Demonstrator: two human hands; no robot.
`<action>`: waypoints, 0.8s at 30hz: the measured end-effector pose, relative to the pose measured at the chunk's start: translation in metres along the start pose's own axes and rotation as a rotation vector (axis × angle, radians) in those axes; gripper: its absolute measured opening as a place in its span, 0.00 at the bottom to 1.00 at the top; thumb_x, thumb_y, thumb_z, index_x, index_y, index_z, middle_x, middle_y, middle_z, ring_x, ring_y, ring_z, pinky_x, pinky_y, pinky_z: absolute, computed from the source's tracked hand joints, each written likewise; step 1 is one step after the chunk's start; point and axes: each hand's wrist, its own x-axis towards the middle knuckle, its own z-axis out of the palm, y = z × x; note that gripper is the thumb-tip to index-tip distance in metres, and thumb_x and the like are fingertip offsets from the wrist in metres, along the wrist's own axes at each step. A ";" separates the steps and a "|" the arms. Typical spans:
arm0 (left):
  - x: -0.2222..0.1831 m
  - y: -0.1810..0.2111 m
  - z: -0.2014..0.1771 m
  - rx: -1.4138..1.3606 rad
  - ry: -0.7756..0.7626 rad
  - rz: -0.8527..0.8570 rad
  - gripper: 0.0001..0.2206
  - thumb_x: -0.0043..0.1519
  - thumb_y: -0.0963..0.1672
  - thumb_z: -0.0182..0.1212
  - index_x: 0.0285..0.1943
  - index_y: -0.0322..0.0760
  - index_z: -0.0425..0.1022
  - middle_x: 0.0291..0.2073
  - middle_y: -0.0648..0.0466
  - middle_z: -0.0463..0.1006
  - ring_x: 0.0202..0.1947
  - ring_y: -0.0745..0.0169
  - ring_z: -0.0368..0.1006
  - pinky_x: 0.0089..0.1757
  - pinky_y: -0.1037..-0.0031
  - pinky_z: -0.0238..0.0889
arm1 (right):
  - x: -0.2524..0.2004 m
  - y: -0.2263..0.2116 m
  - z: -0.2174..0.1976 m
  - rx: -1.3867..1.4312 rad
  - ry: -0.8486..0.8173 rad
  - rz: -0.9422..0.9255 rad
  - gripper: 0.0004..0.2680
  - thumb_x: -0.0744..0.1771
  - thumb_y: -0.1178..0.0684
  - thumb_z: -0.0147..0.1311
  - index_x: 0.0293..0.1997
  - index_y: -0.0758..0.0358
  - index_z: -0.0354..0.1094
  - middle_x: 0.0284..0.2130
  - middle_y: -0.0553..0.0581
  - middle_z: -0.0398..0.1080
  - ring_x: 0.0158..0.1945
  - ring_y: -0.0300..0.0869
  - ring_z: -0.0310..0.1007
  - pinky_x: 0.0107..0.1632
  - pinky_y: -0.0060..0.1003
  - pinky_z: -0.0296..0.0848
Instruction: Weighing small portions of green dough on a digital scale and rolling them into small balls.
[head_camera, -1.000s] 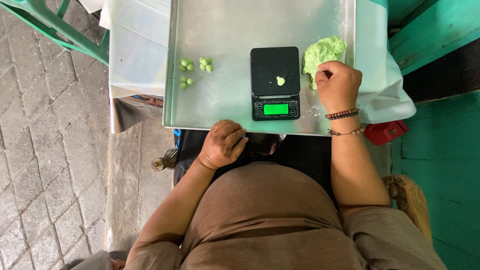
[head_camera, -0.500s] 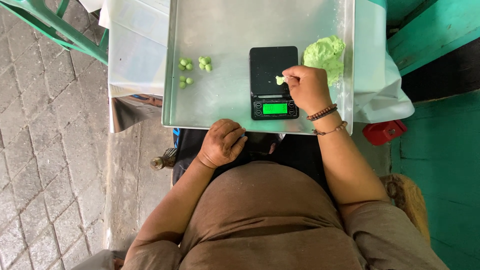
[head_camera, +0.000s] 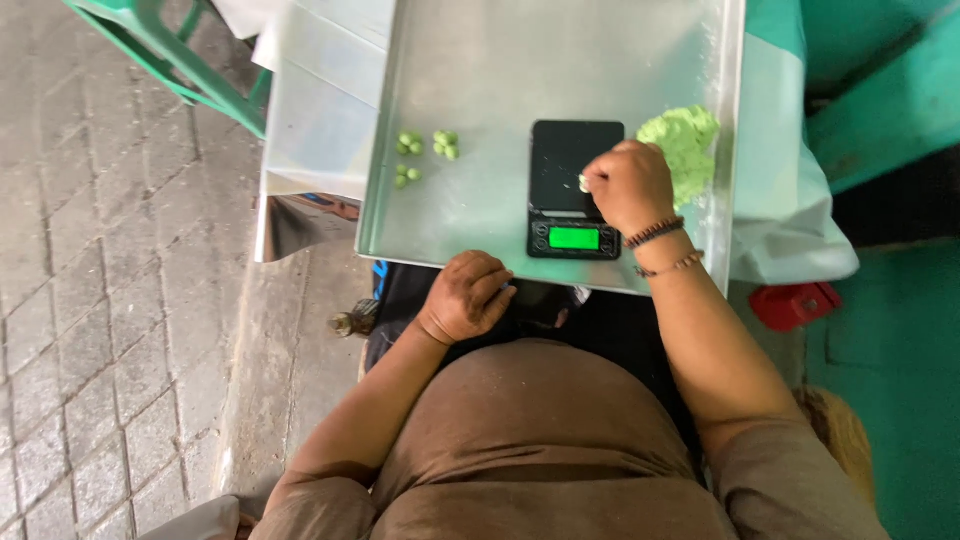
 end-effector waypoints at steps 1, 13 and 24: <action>0.002 0.000 -0.001 -0.013 0.002 0.006 0.07 0.59 0.42 0.65 0.37 0.29 0.80 0.31 0.44 0.76 0.31 0.46 0.77 0.39 0.59 0.73 | -0.001 0.003 0.002 -0.015 -0.003 -0.020 0.03 0.63 0.54 0.62 0.36 0.49 0.82 0.32 0.58 0.76 0.41 0.60 0.76 0.48 0.53 0.78; 0.011 0.006 -0.012 -0.150 0.113 -0.060 0.07 0.63 0.43 0.63 0.39 0.30 0.80 0.33 0.45 0.76 0.32 0.45 0.76 0.37 0.61 0.73 | -0.015 0.014 0.029 -0.147 0.050 -0.042 0.07 0.64 0.51 0.62 0.44 0.43 0.81 0.37 0.52 0.75 0.45 0.53 0.76 0.50 0.48 0.79; 0.060 0.001 -0.019 -0.242 0.350 -0.169 0.07 0.62 0.42 0.67 0.45 0.32 0.82 0.35 0.46 0.78 0.34 0.44 0.77 0.37 0.60 0.73 | -0.025 0.002 0.011 -0.016 0.146 0.017 0.04 0.65 0.49 0.65 0.41 0.49 0.81 0.30 0.52 0.76 0.38 0.51 0.78 0.45 0.45 0.79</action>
